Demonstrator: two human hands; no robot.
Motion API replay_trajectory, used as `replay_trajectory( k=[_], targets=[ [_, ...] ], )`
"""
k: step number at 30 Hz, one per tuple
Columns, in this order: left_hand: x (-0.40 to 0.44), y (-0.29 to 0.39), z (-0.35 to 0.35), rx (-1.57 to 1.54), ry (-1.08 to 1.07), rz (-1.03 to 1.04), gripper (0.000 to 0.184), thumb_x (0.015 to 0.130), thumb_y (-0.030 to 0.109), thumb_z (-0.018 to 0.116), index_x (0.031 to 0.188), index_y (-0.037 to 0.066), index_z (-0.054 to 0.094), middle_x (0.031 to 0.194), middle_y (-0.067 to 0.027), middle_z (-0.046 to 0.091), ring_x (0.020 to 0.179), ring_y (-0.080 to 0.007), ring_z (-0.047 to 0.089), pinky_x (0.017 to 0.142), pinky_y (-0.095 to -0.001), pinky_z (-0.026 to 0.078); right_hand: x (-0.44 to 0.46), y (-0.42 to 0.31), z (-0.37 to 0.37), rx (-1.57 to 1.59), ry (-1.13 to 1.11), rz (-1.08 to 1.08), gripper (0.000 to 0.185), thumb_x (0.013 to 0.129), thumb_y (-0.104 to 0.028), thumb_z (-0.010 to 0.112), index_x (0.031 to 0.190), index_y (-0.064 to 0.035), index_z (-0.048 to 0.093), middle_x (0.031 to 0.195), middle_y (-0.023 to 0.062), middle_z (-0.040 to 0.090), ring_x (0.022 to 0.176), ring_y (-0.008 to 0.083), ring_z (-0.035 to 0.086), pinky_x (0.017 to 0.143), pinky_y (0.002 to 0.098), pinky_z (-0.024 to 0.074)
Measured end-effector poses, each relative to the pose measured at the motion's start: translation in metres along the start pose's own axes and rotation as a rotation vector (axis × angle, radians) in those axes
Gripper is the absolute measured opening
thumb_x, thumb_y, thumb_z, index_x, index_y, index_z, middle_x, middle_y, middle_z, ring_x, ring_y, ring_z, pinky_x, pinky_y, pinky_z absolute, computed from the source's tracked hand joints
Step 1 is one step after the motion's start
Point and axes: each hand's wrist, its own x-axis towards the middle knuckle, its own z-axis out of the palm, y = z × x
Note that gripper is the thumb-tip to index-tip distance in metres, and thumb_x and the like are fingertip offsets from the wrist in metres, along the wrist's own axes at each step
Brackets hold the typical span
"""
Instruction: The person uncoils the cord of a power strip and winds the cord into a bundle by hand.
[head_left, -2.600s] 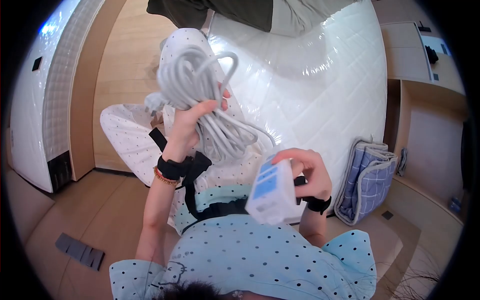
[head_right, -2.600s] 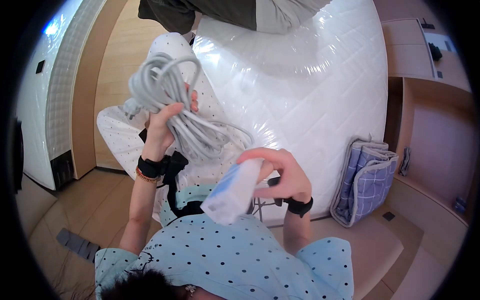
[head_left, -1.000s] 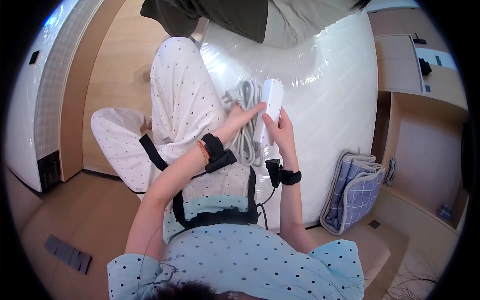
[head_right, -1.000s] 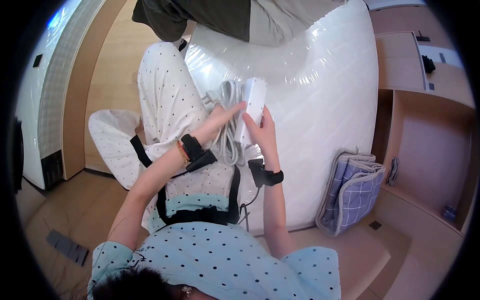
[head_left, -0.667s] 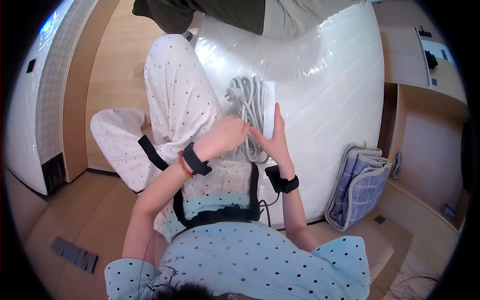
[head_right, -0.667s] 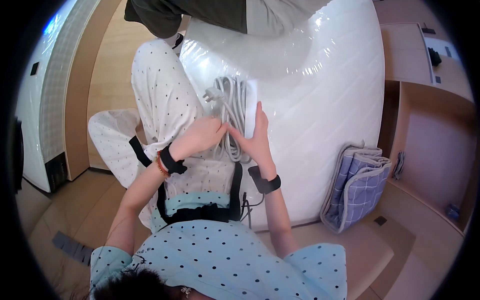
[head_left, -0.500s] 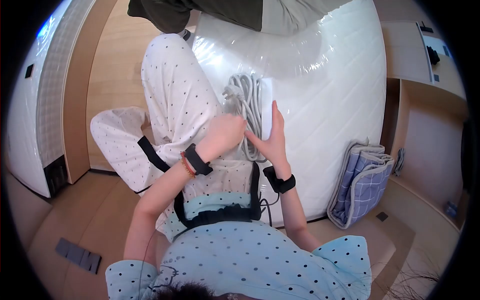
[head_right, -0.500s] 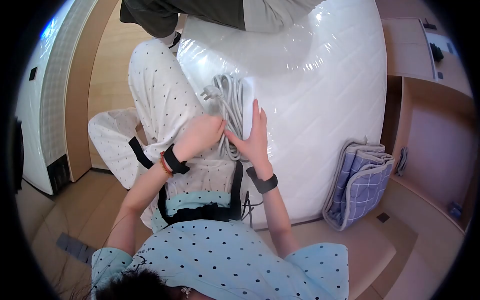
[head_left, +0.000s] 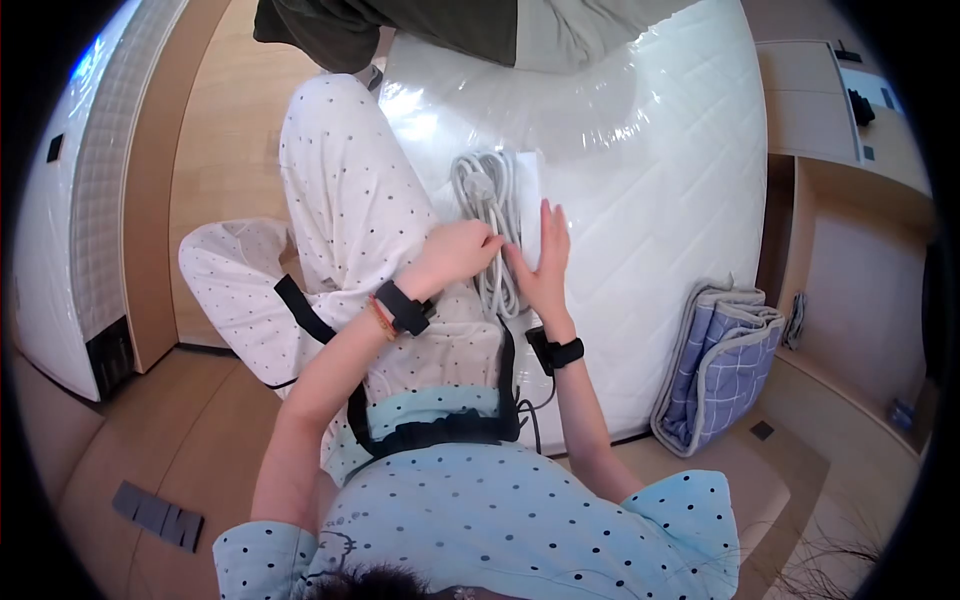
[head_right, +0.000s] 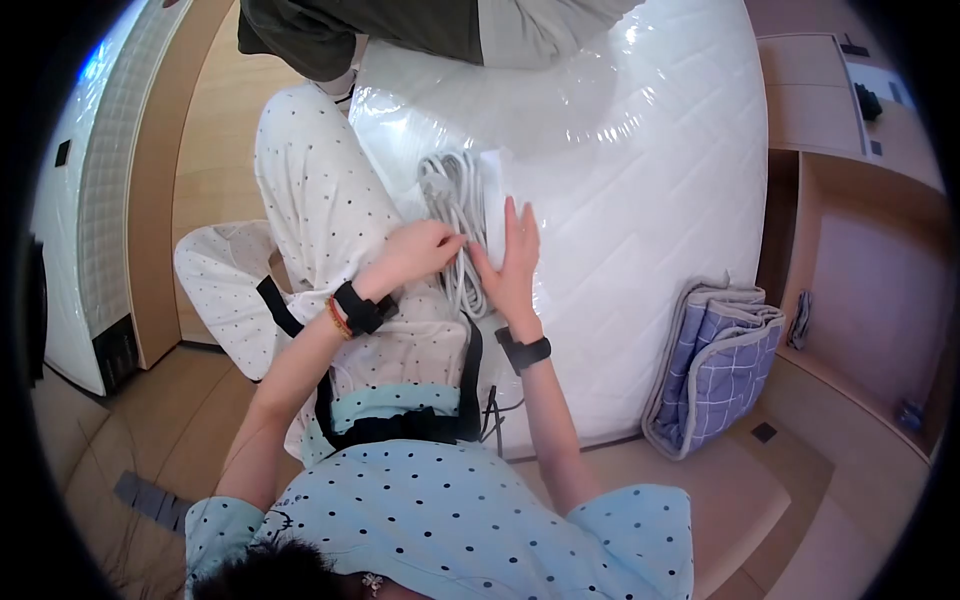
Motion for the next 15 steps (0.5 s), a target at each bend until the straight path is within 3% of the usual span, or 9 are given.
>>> replay_trajectory(
  k=[1, 4, 5, 8, 9, 12, 13, 15],
  targets=[
    [-0.001, 0.003, -0.003, 0.019, 0.013, -0.026, 0.040, 0.086, 0.035, 0.048, 0.068, 0.002, 0.061, 0.063, -0.0170, 0.060, 0.065, -0.0357, 0.059, 0.061, -0.0450, 0.046, 0.002, -0.006, -0.005, -0.061, 0.039, 0.003, 0.057, 0.081, -0.015, 0.062, 0.133, -0.0048, 0.040, 0.133, 0.0244, 0.035, 0.122, 0.0385, 0.035, 0.101, 0.0425, 0.0298],
    [-0.006, 0.013, -0.002, 0.040, 0.069, -0.092, 0.037, 0.084, 0.033, 0.053, 0.069, 0.000, 0.060, 0.064, -0.0178, 0.059, 0.067, -0.0350, 0.060, 0.062, -0.0444, 0.046, 0.006, -0.024, -0.019, 0.164, 0.190, 0.043, 0.041, 0.079, -0.009, 0.061, 0.118, -0.0015, 0.052, 0.122, 0.0181, 0.045, 0.112, 0.0333, 0.046, 0.095, 0.0389, 0.0365],
    [-0.007, 0.014, 0.000, 0.024, 0.097, -0.104, 0.033, 0.083, 0.031, 0.055, 0.073, 0.000, 0.060, 0.066, -0.0184, 0.060, 0.069, -0.0348, 0.060, 0.062, -0.0447, 0.046, 0.005, -0.024, -0.022, 0.164, 0.163, 0.031, 0.031, 0.076, -0.005, 0.062, 0.106, -0.0001, 0.056, 0.108, 0.0144, 0.053, 0.100, 0.0299, 0.052, 0.087, 0.0353, 0.0417],
    [-0.006, 0.003, 0.013, 0.027, 0.335, -0.036, 0.028, 0.080, 0.023, 0.059, 0.090, -0.003, 0.055, 0.077, -0.0219, 0.059, 0.075, -0.0363, 0.060, 0.064, -0.0450, 0.046, 0.000, -0.040, -0.020, 0.234, -0.148, 0.326, 0.033, 0.074, -0.008, 0.063, 0.106, -0.0007, 0.055, 0.100, 0.0162, 0.056, 0.096, 0.0316, 0.053, 0.084, 0.0352, 0.0432],
    [-0.006, -0.002, 0.016, 0.035, 0.441, 0.002, 0.031, 0.079, 0.020, 0.060, 0.096, -0.004, 0.052, 0.082, -0.0234, 0.059, 0.077, -0.0372, 0.059, 0.065, -0.0451, 0.046, -0.011, -0.025, -0.001, 0.048, -0.011, 0.102, 0.037, 0.074, -0.012, 0.065, 0.107, -0.0006, 0.054, 0.095, 0.0172, 0.057, 0.090, 0.0334, 0.055, 0.080, 0.0354, 0.0455],
    [-0.006, -0.012, -0.005, -0.158, 0.154, -0.046, 0.036, 0.080, 0.013, 0.055, 0.109, -0.005, 0.044, 0.094, -0.0230, 0.057, 0.083, -0.0346, 0.061, 0.069, -0.0420, 0.049, -0.018, -0.017, 0.020, -0.016, -0.049, 0.097, 0.040, 0.074, -0.016, 0.065, 0.107, 0.0015, 0.053, 0.092, 0.0191, 0.058, 0.083, 0.0363, 0.057, 0.075, 0.0380, 0.0472],
    [-0.005, -0.017, -0.002, -0.305, 0.154, -0.032, 0.034, 0.081, 0.011, 0.053, 0.109, -0.005, 0.044, 0.094, -0.0213, 0.058, 0.083, -0.0324, 0.061, 0.071, -0.0400, 0.050, -0.012, -0.019, 0.013, 0.121, -0.134, 0.264, 0.041, 0.073, -0.016, 0.067, 0.105, 0.0048, 0.053, 0.086, 0.0173, 0.061, 0.074, 0.0304, 0.061, 0.070, 0.0352, 0.0484],
    [-0.003, -0.022, 0.001, -0.595, 0.156, 0.004, 0.029, 0.083, 0.006, 0.048, 0.109, -0.005, 0.046, 0.094, -0.0179, 0.059, 0.085, -0.0280, 0.062, 0.073, -0.0359, 0.051, -0.001, -0.031, -0.005, 0.284, -0.115, 0.434, 0.038, 0.073, -0.014, 0.068, 0.102, 0.0058, 0.054, 0.083, 0.0144, 0.063, 0.072, 0.0221, 0.061, 0.068, 0.0304, 0.0479]
  ],
)
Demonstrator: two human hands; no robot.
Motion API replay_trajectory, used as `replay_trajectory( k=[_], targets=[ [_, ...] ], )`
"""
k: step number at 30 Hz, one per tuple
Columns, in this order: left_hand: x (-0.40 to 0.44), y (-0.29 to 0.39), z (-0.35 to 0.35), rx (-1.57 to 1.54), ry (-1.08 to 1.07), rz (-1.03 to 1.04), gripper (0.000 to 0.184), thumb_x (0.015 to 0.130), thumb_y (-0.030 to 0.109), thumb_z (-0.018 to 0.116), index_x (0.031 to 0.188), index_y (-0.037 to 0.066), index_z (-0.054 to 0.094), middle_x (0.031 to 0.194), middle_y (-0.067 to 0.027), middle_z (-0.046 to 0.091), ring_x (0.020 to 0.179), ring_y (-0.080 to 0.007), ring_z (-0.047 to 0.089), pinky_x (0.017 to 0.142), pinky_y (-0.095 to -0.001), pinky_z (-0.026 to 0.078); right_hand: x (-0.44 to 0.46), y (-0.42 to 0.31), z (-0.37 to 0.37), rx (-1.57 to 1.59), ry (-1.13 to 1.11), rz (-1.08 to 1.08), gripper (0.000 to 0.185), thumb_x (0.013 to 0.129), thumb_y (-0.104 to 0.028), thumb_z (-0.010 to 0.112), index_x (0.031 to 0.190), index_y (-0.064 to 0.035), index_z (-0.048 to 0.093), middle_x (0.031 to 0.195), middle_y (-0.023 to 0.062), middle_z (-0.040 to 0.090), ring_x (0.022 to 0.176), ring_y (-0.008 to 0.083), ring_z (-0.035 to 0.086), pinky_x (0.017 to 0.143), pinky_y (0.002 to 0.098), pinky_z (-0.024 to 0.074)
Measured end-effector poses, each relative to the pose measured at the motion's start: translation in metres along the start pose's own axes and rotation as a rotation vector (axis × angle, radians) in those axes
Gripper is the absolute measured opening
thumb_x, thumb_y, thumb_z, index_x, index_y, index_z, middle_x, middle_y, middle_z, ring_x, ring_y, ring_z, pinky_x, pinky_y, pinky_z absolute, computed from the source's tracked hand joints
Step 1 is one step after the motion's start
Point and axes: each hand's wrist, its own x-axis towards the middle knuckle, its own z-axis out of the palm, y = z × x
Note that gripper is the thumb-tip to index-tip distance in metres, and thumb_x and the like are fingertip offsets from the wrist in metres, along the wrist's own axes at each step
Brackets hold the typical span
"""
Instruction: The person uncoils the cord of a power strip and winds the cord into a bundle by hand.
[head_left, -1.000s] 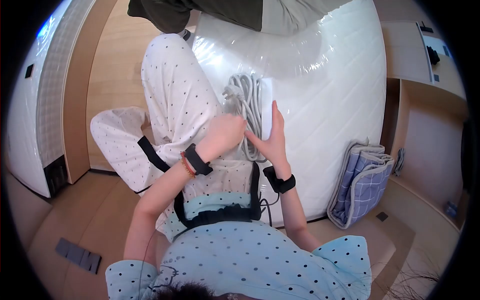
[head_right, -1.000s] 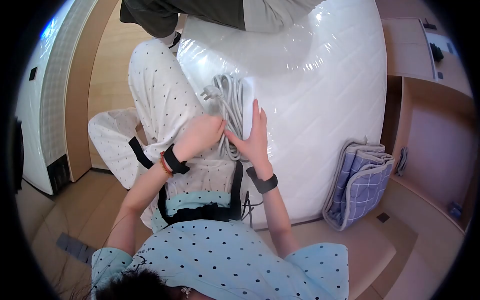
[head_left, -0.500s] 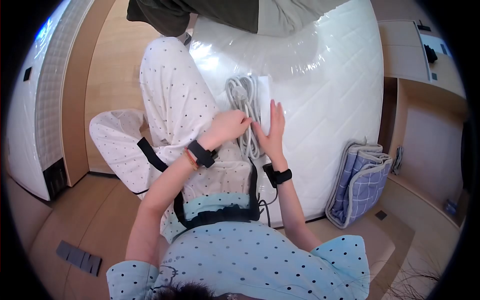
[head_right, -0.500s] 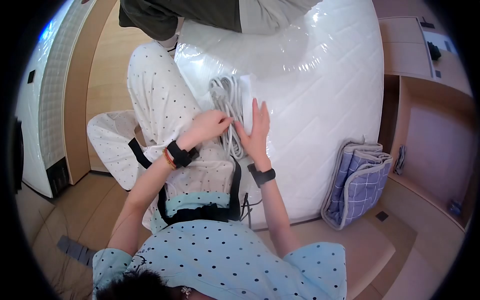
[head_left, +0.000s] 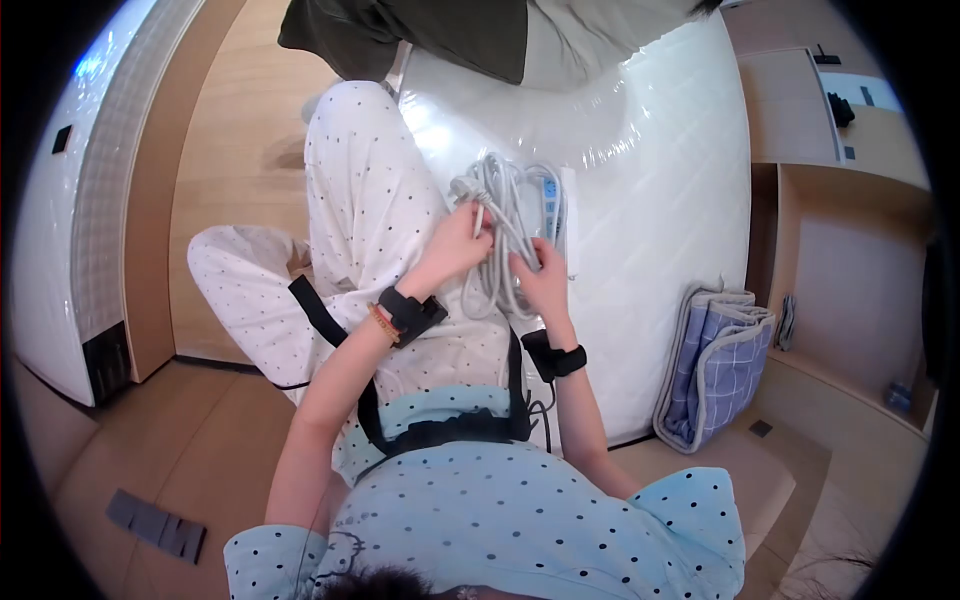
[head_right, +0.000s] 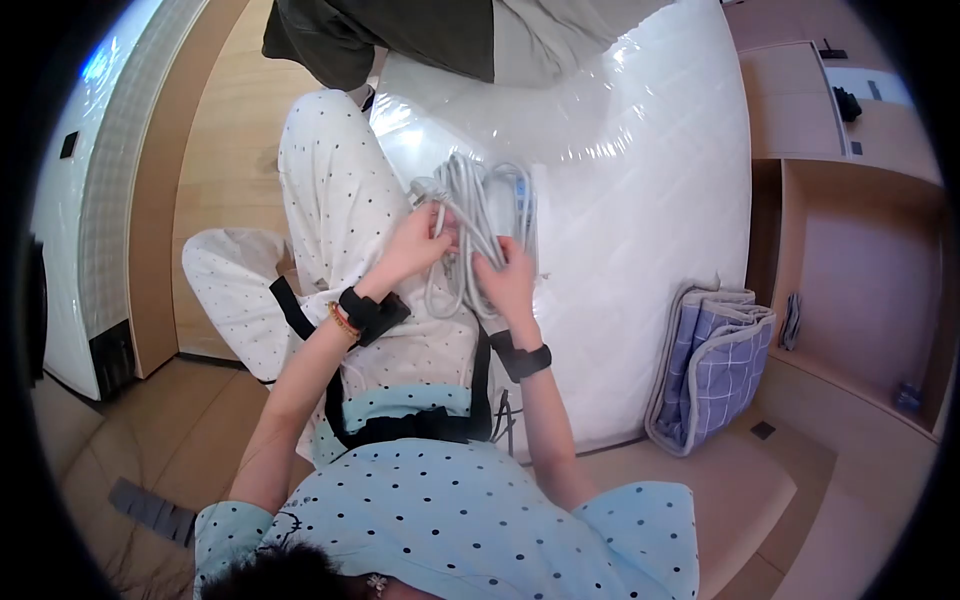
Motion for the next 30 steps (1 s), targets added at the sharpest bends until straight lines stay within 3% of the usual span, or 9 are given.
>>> replay_trajectory(
  k=[3, 10, 12, 15, 18, 21, 24, 27, 30],
  targets=[
    [-0.007, 0.014, -0.001, -0.647, -0.082, 0.154, 0.030, 0.079, -0.001, 0.046, 0.109, -0.002, 0.046, 0.088, -0.0167, 0.061, 0.077, -0.0238, 0.062, 0.068, -0.0330, 0.050, 0.001, -0.006, -0.020, 0.375, 0.046, 0.111, 0.029, 0.074, -0.007, 0.070, 0.096, 0.0059, 0.057, 0.082, 0.0083, 0.065, 0.071, 0.0086, 0.059, 0.065, 0.0216, 0.0460],
    [-0.002, 0.019, -0.021, -0.679, -0.160, 0.111, 0.036, 0.083, -0.003, 0.043, 0.119, -0.001, 0.044, 0.095, -0.0124, 0.061, 0.080, -0.0173, 0.060, 0.073, -0.0262, 0.049, -0.004, -0.025, -0.069, 0.005, 0.521, -0.397, 0.025, 0.085, -0.001, 0.058, 0.109, 0.0067, 0.060, 0.088, 0.0123, 0.065, 0.079, 0.0136, 0.062, 0.072, 0.0221, 0.0482],
    [-0.005, 0.021, -0.020, -0.670, -0.161, 0.066, 0.036, 0.083, -0.003, 0.044, 0.120, -0.001, 0.044, 0.100, -0.0122, 0.060, 0.082, -0.0173, 0.059, 0.074, -0.0261, 0.048, -0.006, -0.027, -0.083, 0.176, 0.641, -0.330, 0.022, 0.088, -0.004, 0.055, 0.107, 0.0066, 0.061, 0.086, 0.0130, 0.065, 0.077, 0.0149, 0.063, 0.072, 0.0226, 0.0491],
    [-0.007, 0.021, -0.003, -0.511, 0.047, 0.210, 0.035, 0.083, 0.001, 0.049, 0.118, 0.000, 0.045, 0.107, -0.0118, 0.056, 0.088, -0.0190, 0.059, 0.075, -0.0283, 0.048, -0.021, -0.060, -0.102, 0.385, 0.742, -0.240, 0.023, 0.093, -0.012, 0.049, 0.106, 0.0046, 0.058, 0.076, 0.0120, 0.064, 0.062, 0.0153, 0.062, 0.062, 0.0220, 0.0496],
    [-0.017, 0.035, 0.001, 0.422, 0.528, 0.621, 0.040, 0.083, 0.007, 0.056, 0.120, 0.001, 0.044, 0.116, -0.0130, 0.053, 0.094, -0.0230, 0.058, 0.078, -0.0322, 0.048, -0.029, -0.067, -0.117, 0.611, 0.765, -0.298, 0.025, 0.095, -0.014, 0.046, 0.109, 0.0036, 0.054, 0.062, 0.0071, 0.057, 0.046, 0.0109, 0.051, 0.046, 0.0196, 0.0404],
    [-0.033, 0.058, -0.008, 0.647, 0.452, 0.739, 0.051, 0.081, 0.014, 0.061, 0.126, 0.003, 0.039, 0.113, -0.0145, 0.054, 0.095, -0.0277, 0.058, 0.082, -0.0344, 0.048, -0.043, -0.072, -0.113, 0.750, 0.556, -0.371, 0.024, 0.095, -0.013, 0.044, 0.111, 0.0031, 0.053, 0.057, 0.0052, 0.053, 0.041, 0.0099, 0.045, 0.038, 0.0203, 0.0333],
    [-0.039, 0.056, -0.009, 0.239, -0.004, 0.274, 0.052, 0.081, 0.018, 0.063, 0.125, 0.002, 0.040, 0.108, -0.0163, 0.057, 0.094, -0.0284, 0.059, 0.080, -0.0329, 0.048, -0.062, -0.086, -0.094, 0.973, 0.340, -0.315, 0.024, 0.096, -0.014, 0.043, 0.114, 0.0003, 0.051, 0.053, 0.0041, 0.048, 0.036, 0.0100, 0.040, 0.034, 0.0214, 0.0298],
    [-0.029, 0.039, 0.013, 0.394, -0.034, 0.116, 0.049, 0.078, 0.019, 0.065, 0.116, -0.007, 0.048, 0.089, -0.0168, 0.059, 0.077, -0.0263, 0.060, 0.067, -0.0343, 0.048, -0.067, -0.096, -0.086, 1.235, -0.102, -0.532, 0.025, 0.097, -0.017, 0.042, 0.114, -0.0019, 0.051, 0.052, 0.0051, 0.047, 0.033, 0.0106, 0.038, 0.031, 0.0220, 0.0272],
    [-0.019, 0.041, 0.032, -0.342, -0.213, -0.319, 0.046, 0.081, 0.022, 0.065, 0.113, -0.008, 0.051, 0.078, -0.0085, 0.059, 0.063, -0.0152, 0.055, 0.057, -0.0264, 0.044, -0.066, -0.100, -0.087, 1.412, -0.193, -0.495, 0.023, 0.098, -0.017, 0.039, 0.113, -0.0033, 0.050, 0.052, 0.0050, 0.045, 0.032, 0.0112, 0.036, 0.032, 0.0229, 0.0273]
  ],
)
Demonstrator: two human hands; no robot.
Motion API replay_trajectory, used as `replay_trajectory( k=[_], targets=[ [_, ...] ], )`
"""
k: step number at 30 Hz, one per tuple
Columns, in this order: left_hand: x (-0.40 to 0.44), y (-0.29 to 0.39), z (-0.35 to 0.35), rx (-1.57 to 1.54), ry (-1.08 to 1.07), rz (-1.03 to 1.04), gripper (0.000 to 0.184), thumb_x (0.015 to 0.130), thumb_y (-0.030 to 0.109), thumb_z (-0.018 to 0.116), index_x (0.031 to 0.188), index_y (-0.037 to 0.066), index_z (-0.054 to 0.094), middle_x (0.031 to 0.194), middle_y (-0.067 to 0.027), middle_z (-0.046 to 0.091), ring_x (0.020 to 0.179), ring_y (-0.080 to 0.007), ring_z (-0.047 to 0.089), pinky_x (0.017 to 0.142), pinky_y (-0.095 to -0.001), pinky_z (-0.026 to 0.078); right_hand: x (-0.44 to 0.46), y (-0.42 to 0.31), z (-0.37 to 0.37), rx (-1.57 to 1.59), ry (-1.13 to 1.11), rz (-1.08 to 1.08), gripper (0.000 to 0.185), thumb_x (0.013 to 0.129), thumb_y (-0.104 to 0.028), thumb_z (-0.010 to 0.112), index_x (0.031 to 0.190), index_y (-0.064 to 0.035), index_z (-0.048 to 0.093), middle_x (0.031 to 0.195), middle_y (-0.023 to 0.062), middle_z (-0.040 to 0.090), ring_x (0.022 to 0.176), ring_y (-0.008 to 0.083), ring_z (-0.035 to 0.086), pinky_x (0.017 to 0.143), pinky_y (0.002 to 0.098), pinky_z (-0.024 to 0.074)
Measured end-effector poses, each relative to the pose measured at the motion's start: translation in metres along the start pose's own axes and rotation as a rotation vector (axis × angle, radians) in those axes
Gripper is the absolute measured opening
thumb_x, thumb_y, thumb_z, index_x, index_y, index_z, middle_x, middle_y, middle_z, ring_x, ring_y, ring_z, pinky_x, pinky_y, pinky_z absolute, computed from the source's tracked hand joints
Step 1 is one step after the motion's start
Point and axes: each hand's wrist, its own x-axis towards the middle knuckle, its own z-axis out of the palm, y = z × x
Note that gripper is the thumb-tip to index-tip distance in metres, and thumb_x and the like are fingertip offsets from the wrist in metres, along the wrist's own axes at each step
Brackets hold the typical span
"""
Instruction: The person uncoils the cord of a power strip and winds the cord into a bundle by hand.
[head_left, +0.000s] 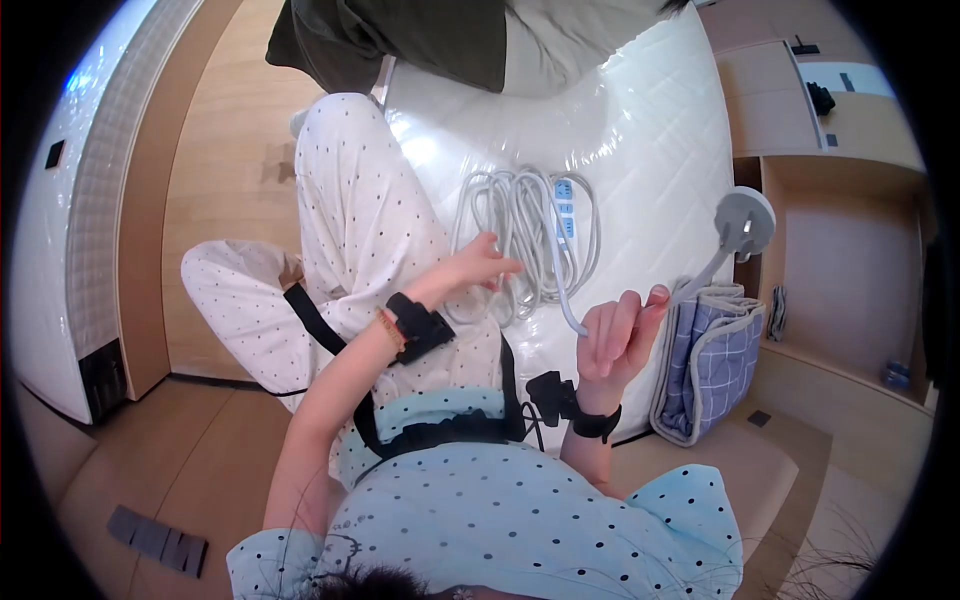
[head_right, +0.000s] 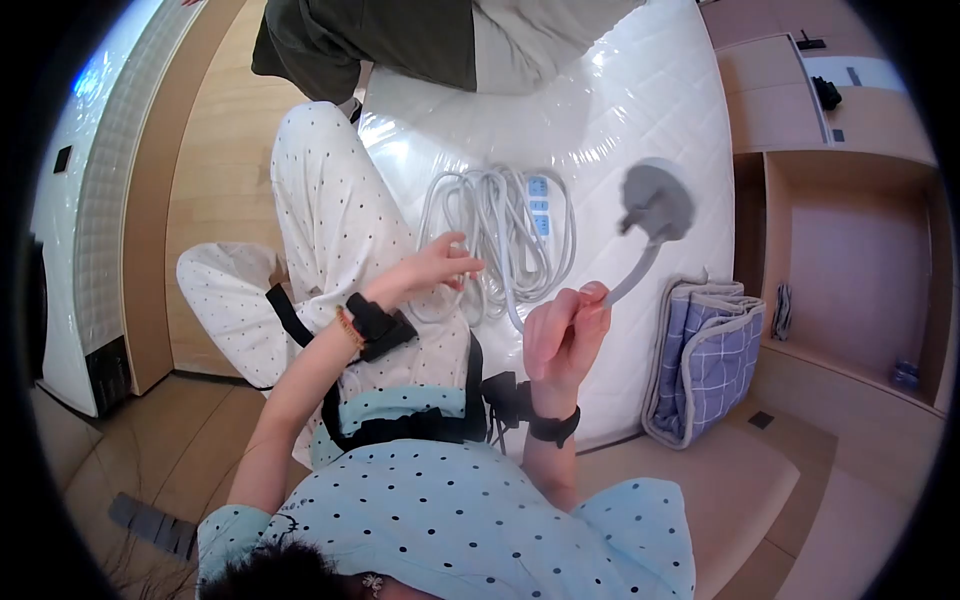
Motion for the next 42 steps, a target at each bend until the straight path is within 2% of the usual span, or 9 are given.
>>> replay_trajectory(
  k=[3, 8, 15, 18, 24, 30, 33, 37, 42],
  targets=[
    [0.021, -0.017, -0.014, -0.375, -0.293, -0.135, 0.033, 0.086, 0.019, 0.060, 0.113, 0.001, 0.055, 0.077, -0.0007, 0.056, 0.059, -0.0045, 0.045, 0.051, -0.0177, 0.035, 0.004, -0.005, -0.011, -0.230, 0.204, -0.015, 0.020, 0.097, -0.015, 0.042, 0.107, -0.0028, 0.053, 0.055, 0.0045, 0.048, 0.039, 0.0103, 0.041, 0.037, 0.0223, 0.0316],
    [-0.037, 0.040, -0.002, -0.164, -0.249, 0.237, 0.015, 0.086, 0.013, 0.060, 0.098, 0.004, 0.061, 0.064, 0.0082, 0.045, 0.051, -0.0002, 0.037, 0.046, -0.0167, 0.025, 0.005, -0.009, -0.081, -1.052, 0.592, 0.070, 0.016, 0.089, -0.016, 0.055, 0.091, -0.0007, 0.061, 0.079, 0.0039, 0.060, 0.072, 0.0088, 0.056, 0.061, 0.0220, 0.0414],
    [-0.083, 0.067, -0.065, 0.081, 0.142, 0.349, 0.019, 0.083, 0.010, 0.063, 0.100, 0.004, 0.059, 0.062, 0.0058, 0.049, 0.051, -0.0033, 0.044, 0.047, -0.0170, 0.032, 0.000, 0.042, -0.156, -1.303, 0.296, 0.305, 0.046, 0.073, -0.019, 0.072, 0.109, 0.0014, 0.051, 0.103, 0.0153, 0.056, 0.086, 0.0227, 0.056, 0.078, 0.0338, 0.0449],
    [-0.084, 0.050, -0.096, 0.217, 0.436, 0.417, 0.025, 0.082, 0.009, 0.063, 0.106, 0.004, 0.056, 0.067, 0.0038, 0.054, 0.057, -0.0046, 0.051, 0.050, -0.0176, 0.036, 0.001, 0.067, -0.153, -1.966, -0.096, 0.151, 0.059, 0.066, -0.024, 0.076, 0.111, 0.0032, 0.048, 0.105, 0.0174, 0.054, 0.096, 0.0287, 0.054, 0.081, 0.0344, 0.0453],
    [-0.097, 0.044, -0.102, 0.407, 0.548, 0.393, 0.033, 0.082, 0.013, 0.065, 0.111, 0.003, 0.053, 0.081, -0.0006, 0.059, 0.071, -0.0062, 0.055, 0.058, -0.0201, 0.042, 0.009, 0.102, -0.124, -1.936, 0.204, 0.284, 0.069, 0.059, -0.029, 0.079, 0.111, 0.0029, 0.047, 0.102, 0.0210, 0.054, 0.094, 0.0335, 0.055, 0.077, 0.0368, 0.0468],
    [-0.089, 0.030, -0.086, 0.441, 0.242, 0.267, 0.029, 0.087, 0.015, 0.059, 0.112, 0.001, 0.052, 0.089, -0.0027, 0.063, 0.077, -0.0072, 0.057, 0.066, -0.0200, 0.044, 0.019, 0.106, -0.133, -1.644, 0.299, 0.635, 0.039, 0.061, -0.018, 0.075, 0.087, 0.0055, 0.059, 0.078, 0.0121, 0.062, 0.070, 0.0214, 0.061, 0.065, 0.0299, 0.0470],
    [-0.091, 0.032, -0.082, 0.458, 0.167, 0.244, 0.027, 0.088, 0.016, 0.057, 0.110, 0.000, 0.053, 0.087, -0.0042, 0.063, 0.075, -0.0092, 0.057, 0.068, -0.0224, 0.045, 0.016, 0.086, -0.140, -1.042, 0.488, 0.577, 0.024, 0.065, -0.010, 0.072, 0.082, 0.0009, 0.061, 0.071, 0.0060, 0.062, 0.061, 0.0149, 0.058, 0.057, 0.0276, 0.0454],
    [-0.093, 0.026, -0.088, 0.407, 0.143, 0.259, 0.026, 0.086, 0.015, 0.058, 0.107, 0.000, 0.054, 0.083, -0.0045, 0.062, 0.071, -0.0110, 0.057, 0.067, -0.0241, 0.045, 0.016, 0.037, -0.156, -0.890, 0.634, 0.057, 0.019, 0.071, -0.006, 0.071, 0.087, 0.0016, 0.062, 0.076, 0.0020, 0.059, 0.066, 0.0078, 0.054, 0.060, 0.0219, 0.0435],
    [-0.087, 0.033, -0.085, 0.419, 0.099, 0.280, 0.025, 0.086, 0.013, 0.056, 0.108, 0.000, 0.054, 0.086, -0.0058, 0.064, 0.075, -0.0117, 0.059, 0.070, -0.0239, 0.046, 0.013, -0.023, -0.159, -1.632, 0.663, -0.188, 0.025, 0.076, -0.007, 0.068, 0.098, 0.0023, 0.064, 0.082, 0.0006, 0.057, 0.073, 0.0063, 0.050, 0.060, 0.0235, 0.0382]
  ],
)
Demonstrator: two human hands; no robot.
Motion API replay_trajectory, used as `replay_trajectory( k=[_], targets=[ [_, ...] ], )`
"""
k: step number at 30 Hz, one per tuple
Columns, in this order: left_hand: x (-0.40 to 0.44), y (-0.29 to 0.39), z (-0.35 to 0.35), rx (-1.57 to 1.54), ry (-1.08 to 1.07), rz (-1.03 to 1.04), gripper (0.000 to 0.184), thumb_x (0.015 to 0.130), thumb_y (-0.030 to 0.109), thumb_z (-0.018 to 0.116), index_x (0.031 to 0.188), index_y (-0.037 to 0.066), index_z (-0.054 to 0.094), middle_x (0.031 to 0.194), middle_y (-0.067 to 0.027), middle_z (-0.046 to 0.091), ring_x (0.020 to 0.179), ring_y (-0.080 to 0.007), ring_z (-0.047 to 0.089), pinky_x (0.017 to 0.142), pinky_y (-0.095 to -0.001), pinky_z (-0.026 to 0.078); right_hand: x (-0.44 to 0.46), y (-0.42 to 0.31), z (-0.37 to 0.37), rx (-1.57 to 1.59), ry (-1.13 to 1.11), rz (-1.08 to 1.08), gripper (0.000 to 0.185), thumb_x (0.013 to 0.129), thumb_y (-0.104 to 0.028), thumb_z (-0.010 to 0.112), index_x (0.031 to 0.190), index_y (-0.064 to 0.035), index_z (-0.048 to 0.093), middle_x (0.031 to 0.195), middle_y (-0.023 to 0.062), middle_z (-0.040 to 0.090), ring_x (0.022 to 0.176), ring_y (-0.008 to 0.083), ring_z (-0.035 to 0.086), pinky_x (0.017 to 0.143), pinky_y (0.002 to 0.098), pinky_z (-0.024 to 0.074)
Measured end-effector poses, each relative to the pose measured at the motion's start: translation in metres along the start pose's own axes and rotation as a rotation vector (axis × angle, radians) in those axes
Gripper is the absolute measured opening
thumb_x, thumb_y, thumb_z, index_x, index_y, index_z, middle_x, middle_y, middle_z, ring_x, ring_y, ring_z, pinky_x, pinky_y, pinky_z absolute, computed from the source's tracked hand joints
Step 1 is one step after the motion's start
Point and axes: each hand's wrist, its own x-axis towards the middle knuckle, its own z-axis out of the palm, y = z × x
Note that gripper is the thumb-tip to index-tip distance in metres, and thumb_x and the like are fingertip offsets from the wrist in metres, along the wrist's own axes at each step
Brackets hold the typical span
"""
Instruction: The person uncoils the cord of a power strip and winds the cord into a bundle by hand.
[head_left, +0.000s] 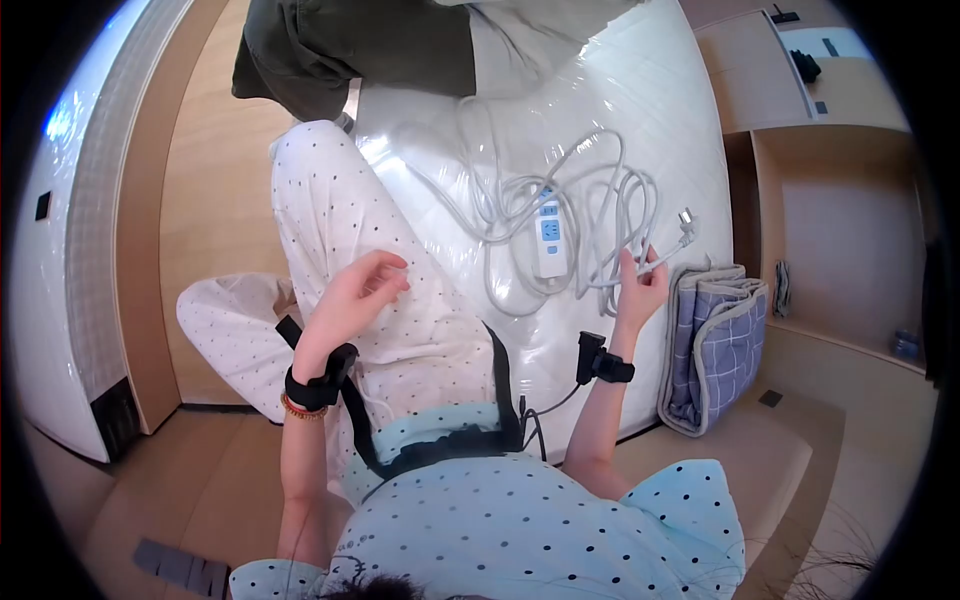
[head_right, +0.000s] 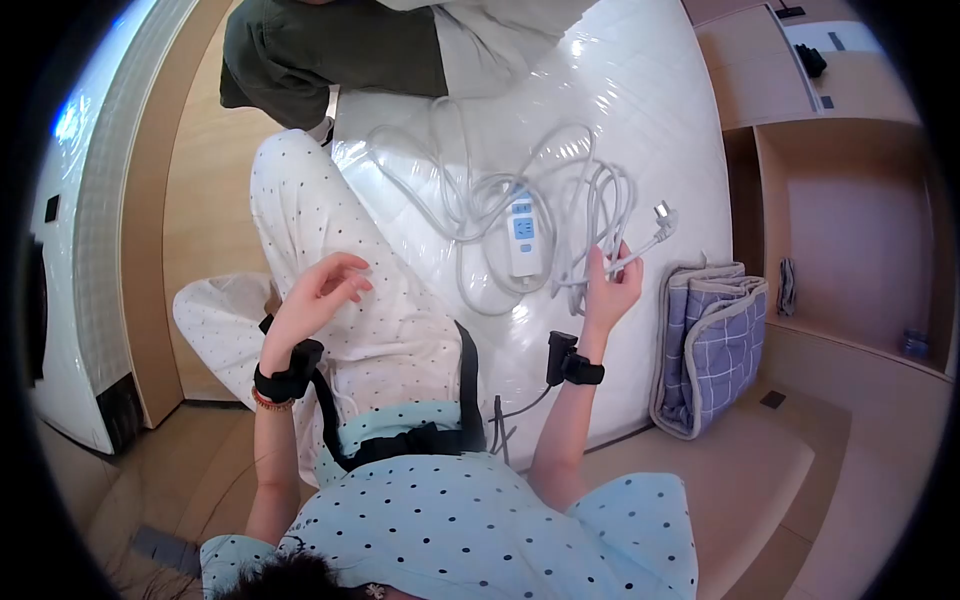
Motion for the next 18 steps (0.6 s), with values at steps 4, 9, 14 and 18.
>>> replay_trajectory(
  k=[4, 9, 14, 18],
  targets=[
    [0.003, -0.002, 0.005, 0.002, -0.006, 0.014, 0.024, 0.086, 0.013, 0.056, 0.108, 0.001, 0.055, 0.087, -0.0058, 0.064, 0.077, -0.0114, 0.059, 0.071, -0.0233, 0.046, -0.010, -0.002, -0.011, -0.014, 0.017, 0.012, 0.032, 0.077, -0.005, 0.066, 0.108, 0.0020, 0.062, 0.085, 0.0006, 0.057, 0.075, 0.0065, 0.049, 0.062, 0.0228, 0.0380],
    [0.004, 0.020, 0.017, -0.057, -0.129, 0.001, 0.032, 0.086, 0.012, 0.056, 0.116, 0.003, 0.052, 0.100, -0.0066, 0.062, 0.087, -0.0126, 0.058, 0.077, -0.0253, 0.046, -0.051, -0.062, 0.013, 0.747, -0.124, 0.318, 0.031, 0.079, 0.005, 0.059, 0.111, 0.0043, 0.060, 0.083, 0.0007, 0.057, 0.073, 0.0078, 0.051, 0.070, 0.0202, 0.0425],
    [0.002, 0.015, 0.040, -0.354, -0.234, 0.160, 0.062, 0.083, 0.014, 0.063, 0.136, 0.004, 0.032, 0.118, -0.0106, 0.054, 0.102, -0.0145, 0.054, 0.084, -0.0290, 0.045, -0.083, -0.134, 0.025, 0.611, -0.812, -0.092, 0.045, 0.076, 0.001, 0.062, 0.121, 0.0014, 0.053, 0.086, 0.0046, 0.057, 0.076, 0.0122, 0.052, 0.070, 0.0241, 0.0436],
    [-0.006, 0.012, 0.034, -0.237, -0.189, 0.069, 0.070, 0.081, 0.016, 0.068, 0.137, 0.001, 0.028, 0.118, -0.0119, 0.055, 0.096, -0.0131, 0.057, 0.081, -0.0278, 0.046, -0.098, -0.160, 0.035, 0.445, -1.119, -0.387, 0.049, 0.073, 0.000, 0.063, 0.121, -0.0019, 0.052, 0.101, 0.0114, 0.056, 0.090, 0.0228, 0.056, 0.078, 0.0302, 0.0443]
  ],
)
